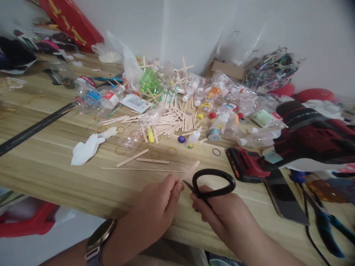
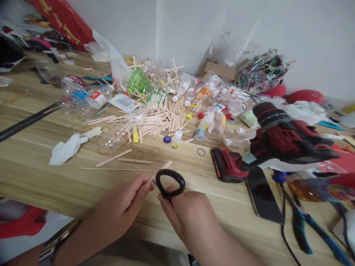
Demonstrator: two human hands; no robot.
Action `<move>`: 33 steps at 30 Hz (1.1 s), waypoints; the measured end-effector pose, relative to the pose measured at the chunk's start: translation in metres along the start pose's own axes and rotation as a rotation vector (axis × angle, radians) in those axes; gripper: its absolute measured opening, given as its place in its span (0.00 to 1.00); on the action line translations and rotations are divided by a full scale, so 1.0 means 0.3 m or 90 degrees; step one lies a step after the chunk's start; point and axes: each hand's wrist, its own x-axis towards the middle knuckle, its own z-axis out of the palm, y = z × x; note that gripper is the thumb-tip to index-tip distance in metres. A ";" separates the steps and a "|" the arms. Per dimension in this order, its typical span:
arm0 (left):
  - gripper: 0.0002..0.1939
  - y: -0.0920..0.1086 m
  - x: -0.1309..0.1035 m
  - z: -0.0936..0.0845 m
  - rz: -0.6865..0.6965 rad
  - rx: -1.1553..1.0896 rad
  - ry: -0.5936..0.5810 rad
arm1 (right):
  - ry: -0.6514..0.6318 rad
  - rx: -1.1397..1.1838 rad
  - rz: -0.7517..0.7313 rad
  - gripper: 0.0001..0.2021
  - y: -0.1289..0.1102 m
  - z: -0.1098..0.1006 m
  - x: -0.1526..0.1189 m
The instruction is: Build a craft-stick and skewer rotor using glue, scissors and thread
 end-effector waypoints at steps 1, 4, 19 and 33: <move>0.18 -0.001 0.000 0.002 0.000 0.015 -0.001 | -0.001 -0.016 -0.002 0.24 0.001 0.000 -0.002; 0.18 -0.009 -0.002 0.013 0.007 0.073 0.001 | 0.006 -0.060 -0.008 0.25 0.003 -0.001 -0.005; 0.16 -0.046 0.015 0.030 0.202 0.357 0.029 | -0.128 0.328 0.241 0.24 -0.026 0.029 -0.003; 0.17 -0.058 0.029 0.004 -0.110 -0.028 0.017 | 0.038 -0.223 -0.187 0.17 0.027 -0.013 -0.086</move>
